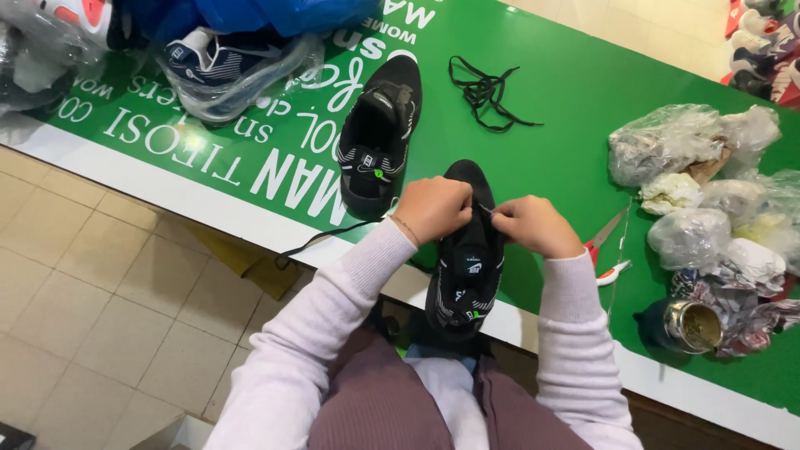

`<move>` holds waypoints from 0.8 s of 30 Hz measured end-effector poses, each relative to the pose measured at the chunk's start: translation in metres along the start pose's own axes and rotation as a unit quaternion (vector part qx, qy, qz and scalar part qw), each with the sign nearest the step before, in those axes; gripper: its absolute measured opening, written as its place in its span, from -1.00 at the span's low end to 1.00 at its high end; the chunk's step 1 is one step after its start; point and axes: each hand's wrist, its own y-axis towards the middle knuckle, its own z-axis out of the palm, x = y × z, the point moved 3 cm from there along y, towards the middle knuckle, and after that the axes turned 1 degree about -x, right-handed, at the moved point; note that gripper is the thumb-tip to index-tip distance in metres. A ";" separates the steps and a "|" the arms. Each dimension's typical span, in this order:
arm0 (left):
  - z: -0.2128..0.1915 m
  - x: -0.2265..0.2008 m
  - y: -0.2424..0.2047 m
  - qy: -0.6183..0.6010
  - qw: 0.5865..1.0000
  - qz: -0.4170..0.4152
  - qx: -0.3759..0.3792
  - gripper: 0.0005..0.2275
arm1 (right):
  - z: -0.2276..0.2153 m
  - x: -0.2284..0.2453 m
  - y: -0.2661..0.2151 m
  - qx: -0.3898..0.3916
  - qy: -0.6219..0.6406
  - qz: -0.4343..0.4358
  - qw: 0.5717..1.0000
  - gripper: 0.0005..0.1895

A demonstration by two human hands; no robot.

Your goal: Lacing a pair of black sneakers on a store counter.

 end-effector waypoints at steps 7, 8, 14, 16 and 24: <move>0.026 -0.013 0.027 0.037 0.999 0.012 -0.029 -0.88 | 0.005 -0.015 0.005 0.001 0.040 -0.010 0.999 -0.66; 0.027 -0.013 0.029 0.038 0.999 0.011 -0.031 -0.88 | 0.005 -0.016 0.006 0.000 0.040 -0.012 0.999 -0.66; 0.027 -0.009 0.029 0.041 0.998 0.002 -0.038 -0.87 | 0.004 -0.018 0.004 0.005 0.078 -0.021 0.997 -0.66; 0.023 -0.009 0.026 0.007 0.999 -0.002 -0.033 -0.84 | 0.004 -0.017 0.004 0.005 0.074 -0.028 0.997 -0.65; 0.029 -0.006 0.028 -0.011 1.000 -0.020 -0.004 -0.83 | 0.006 -0.023 0.008 -0.002 0.071 -0.031 0.997 -0.66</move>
